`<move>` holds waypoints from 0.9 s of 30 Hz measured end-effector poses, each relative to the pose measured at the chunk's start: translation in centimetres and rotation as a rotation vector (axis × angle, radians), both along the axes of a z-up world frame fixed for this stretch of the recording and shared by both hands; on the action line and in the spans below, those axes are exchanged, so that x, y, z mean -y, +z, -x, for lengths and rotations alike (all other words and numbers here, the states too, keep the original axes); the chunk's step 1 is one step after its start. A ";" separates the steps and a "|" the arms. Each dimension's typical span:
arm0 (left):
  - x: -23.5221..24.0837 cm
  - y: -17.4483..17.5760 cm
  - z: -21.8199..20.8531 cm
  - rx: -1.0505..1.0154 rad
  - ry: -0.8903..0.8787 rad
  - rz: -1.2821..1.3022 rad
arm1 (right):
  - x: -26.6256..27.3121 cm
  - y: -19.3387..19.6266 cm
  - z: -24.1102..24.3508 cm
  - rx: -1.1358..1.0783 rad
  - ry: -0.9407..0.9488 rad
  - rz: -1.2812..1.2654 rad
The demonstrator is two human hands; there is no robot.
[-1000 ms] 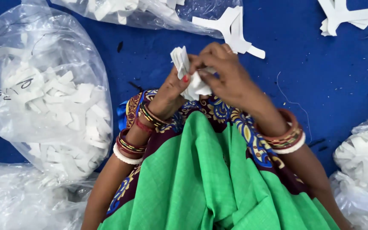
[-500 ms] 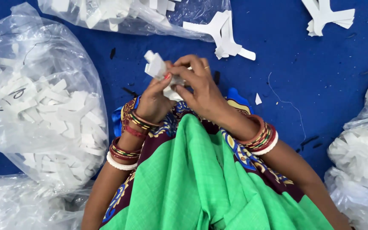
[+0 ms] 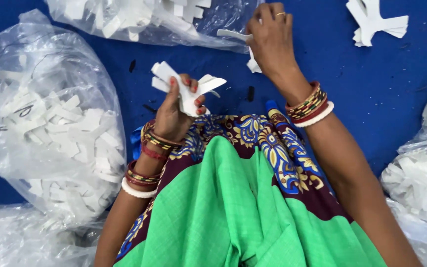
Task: Picking up white Y-shaped shoe components from a pile and stacking them together.
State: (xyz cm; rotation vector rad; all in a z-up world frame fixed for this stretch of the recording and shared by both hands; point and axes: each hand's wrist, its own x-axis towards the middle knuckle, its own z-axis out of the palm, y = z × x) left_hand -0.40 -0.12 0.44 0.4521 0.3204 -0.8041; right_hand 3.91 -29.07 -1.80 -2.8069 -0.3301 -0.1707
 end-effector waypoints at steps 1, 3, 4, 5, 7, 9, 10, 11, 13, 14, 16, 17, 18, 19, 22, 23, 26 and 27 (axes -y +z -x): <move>-0.2 0.2 -0.2 -0.001 -0.006 0.008 | 0.6 0.4 0.0 -0.001 -0.006 0.008; -0.1 0.3 -0.1 -0.013 0.009 0.002 | 2.5 1.7 0.9 -0.037 -0.137 -0.219; 0.0 0.4 0.0 -0.014 -0.001 0.017 | 4.3 1.7 1.8 -0.035 -0.147 -0.204; 0.0 0.6 0.0 -0.003 -0.014 -0.027 | 6.1 1.9 2.6 -0.077 -0.250 -0.434; 0.1 0.5 0.0 0.013 -0.023 -0.064 | 9.8 2.5 4.2 -0.109 -0.349 -0.659; 0.2 0.0 0.1 0.056 -0.042 -0.122 | 13.5 3.3 6.0 -0.114 -0.700 -1.158; 0.2 0.2 0.1 0.054 -0.041 -0.125 | 15.3 2.6 7.0 -0.118 -0.699 -1.161; 0.3 0.4 0.1 0.056 -0.041 -0.128 | 17.1 1.8 8.0 -0.111 -0.819 -1.206; 0.3 0.5 0.3 0.056 -0.038 -0.135 | 20.2 -1.7 10.7 -0.109 -0.938 -1.250; 0.4 0.4 0.3 0.059 -0.035 -0.138 | 21.6 -4.3 12.1 -0.039 -0.966 -0.950; 0.4 0.3 0.2 0.064 -0.033 -0.143 | 20.6 -6.2 12.7 0.030 -0.982 -0.653; 0.4 0.3 0.2 0.065 -0.033 -0.134 | 18.2 -5.4 11.9 0.061 -0.923 -0.572; 0.5 0.2 0.2 0.064 -0.036 -0.124 | 15.9 -4.5 11.4 0.093 -0.869 -0.489; 0.6 0.3 0.2 0.064 -0.041 -0.125 | 13.4 -4.3 10.4 0.092 -0.874 -0.490; 0.8 0.4 0.3 0.055 -0.049 -0.123 | 6.8 -3.9 8.1 -0.432 -0.747 -0.557; 0.8 0.5 0.3 0.059 -0.047 -0.127 | 4.9 -4.0 7.5 -0.342 -0.671 -0.582; 0.6 0.4 0.3 0.060 -0.037 -0.140 | 1.6 -3.4 6.1 -0.102 -0.516 -0.352; 0.5 0.3 0.3 0.059 -0.033 -0.145 | 0.9 -3.0 5.8 0.050 -0.436 -0.097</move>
